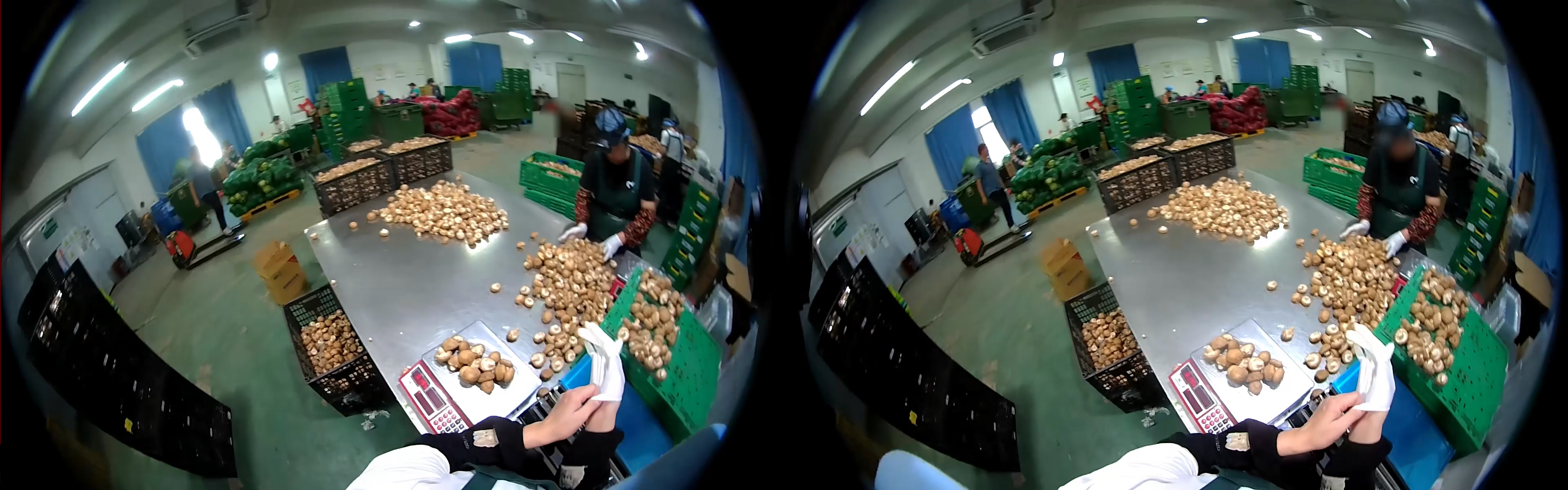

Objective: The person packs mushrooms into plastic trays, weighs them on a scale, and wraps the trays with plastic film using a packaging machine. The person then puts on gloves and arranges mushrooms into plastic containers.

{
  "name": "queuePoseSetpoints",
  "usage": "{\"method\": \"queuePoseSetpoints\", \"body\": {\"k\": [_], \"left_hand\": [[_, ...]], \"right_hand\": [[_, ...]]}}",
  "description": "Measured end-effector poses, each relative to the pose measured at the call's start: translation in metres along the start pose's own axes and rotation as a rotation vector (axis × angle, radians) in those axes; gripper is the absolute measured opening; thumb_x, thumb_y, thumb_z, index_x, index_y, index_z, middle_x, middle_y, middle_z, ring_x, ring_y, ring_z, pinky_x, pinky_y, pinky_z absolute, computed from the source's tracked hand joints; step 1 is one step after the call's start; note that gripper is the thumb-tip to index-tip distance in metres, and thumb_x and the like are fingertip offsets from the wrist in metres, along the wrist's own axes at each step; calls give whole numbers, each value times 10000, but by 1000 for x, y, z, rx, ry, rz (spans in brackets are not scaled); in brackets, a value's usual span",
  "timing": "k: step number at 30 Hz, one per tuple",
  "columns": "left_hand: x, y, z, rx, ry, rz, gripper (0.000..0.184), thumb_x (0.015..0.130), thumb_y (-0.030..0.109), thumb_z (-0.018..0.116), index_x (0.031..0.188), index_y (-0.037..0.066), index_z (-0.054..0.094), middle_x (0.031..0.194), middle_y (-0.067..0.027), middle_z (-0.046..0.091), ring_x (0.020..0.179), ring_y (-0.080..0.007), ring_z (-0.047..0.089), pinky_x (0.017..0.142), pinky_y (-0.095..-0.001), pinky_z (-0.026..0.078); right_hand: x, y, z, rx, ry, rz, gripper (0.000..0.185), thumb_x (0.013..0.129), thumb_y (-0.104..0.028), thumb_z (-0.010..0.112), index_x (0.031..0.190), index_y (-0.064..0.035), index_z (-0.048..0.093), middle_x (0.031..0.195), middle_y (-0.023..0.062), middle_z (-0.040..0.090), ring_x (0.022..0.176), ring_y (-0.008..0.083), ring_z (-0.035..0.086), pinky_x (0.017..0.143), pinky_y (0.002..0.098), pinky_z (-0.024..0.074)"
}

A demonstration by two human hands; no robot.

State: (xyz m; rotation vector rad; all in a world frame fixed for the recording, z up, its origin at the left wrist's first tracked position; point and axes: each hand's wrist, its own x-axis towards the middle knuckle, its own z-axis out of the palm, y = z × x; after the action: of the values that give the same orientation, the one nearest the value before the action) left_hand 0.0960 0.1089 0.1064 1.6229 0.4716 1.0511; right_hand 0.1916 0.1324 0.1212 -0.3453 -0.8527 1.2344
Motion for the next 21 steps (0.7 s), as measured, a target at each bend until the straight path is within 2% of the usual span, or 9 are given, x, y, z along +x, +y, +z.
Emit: {"method": "queuePoseSetpoints", "body": {"k": [1,2,7,11,13,16,20,21], "left_hand": [[0,-6,7,-97,24,15,206,875,169,468,793,-18,500,619,-59,448,593,-101,424,541,-267,367],[-1,-1,8,-140,5,4,209,866,155,471,752,-20,476,610,-50,426,592,-87,400,535,-266,359],[-13,-1,7,-112,-91,-26,200,835,117,473,689,-14,435,566,-38,402,552,-90,383,514,-258,338],[-17,-4,6,-105,-104,-20,207,818,97,486,655,-11,418,552,-49,413,527,-97,397,498,-271,336],[-19,-4,8,-99,-118,-25,213,816,96,488,649,-13,411,546,-56,408,517,-105,396,493,-276,336],[-23,6,8,-45,-119,9,225,810,94,491,637,-15,397,535,-71,397,498,-124,394,483,-284,335],[-19,12,9,9,-97,96,223,798,91,494,634,-14,386,534,-107,381,471,-172,391,466,-300,327],[-20,12,10,8,-93,95,223,798,91,494,634,-14,386,534,-107,381,471,-172,391,466,-300,327]], "right_hand": [[0,-3,2,-16,2,-4,574,933,-358,241,1260,106,325,1291,216,387,1173,278,399,1040,331,207],[1,-5,4,-34,2,-13,574,934,-358,238,1258,107,326,1288,218,389,1171,279,401,1038,332,212],[6,-11,4,-127,-81,32,577,935,-360,225,1249,112,334,1275,228,399,1161,282,411,1027,337,235],[6,-12,12,-218,-293,189,580,937,-362,214,1242,116,340,1264,236,407,1154,285,420,1019,341,254],[-3,-6,17,-185,-112,167,531,946,-332,192,1210,95,365,1218,237,452,1101,286,462,998,349,286],[-12,23,-40,-138,51,216,468,945,-334,217,1211,26,353,1232,230,441,1108,297,456,998,364,285],[-14,28,-62,66,-128,338,431,942,-346,248,1230,-37,333,1272,232,397,1157,321,414,1006,386,275],[-15,24,-47,39,-74,287,464,938,-356,247,1223,-3,342,1273,232,398,1159,318,416,1003,378,281]]}}
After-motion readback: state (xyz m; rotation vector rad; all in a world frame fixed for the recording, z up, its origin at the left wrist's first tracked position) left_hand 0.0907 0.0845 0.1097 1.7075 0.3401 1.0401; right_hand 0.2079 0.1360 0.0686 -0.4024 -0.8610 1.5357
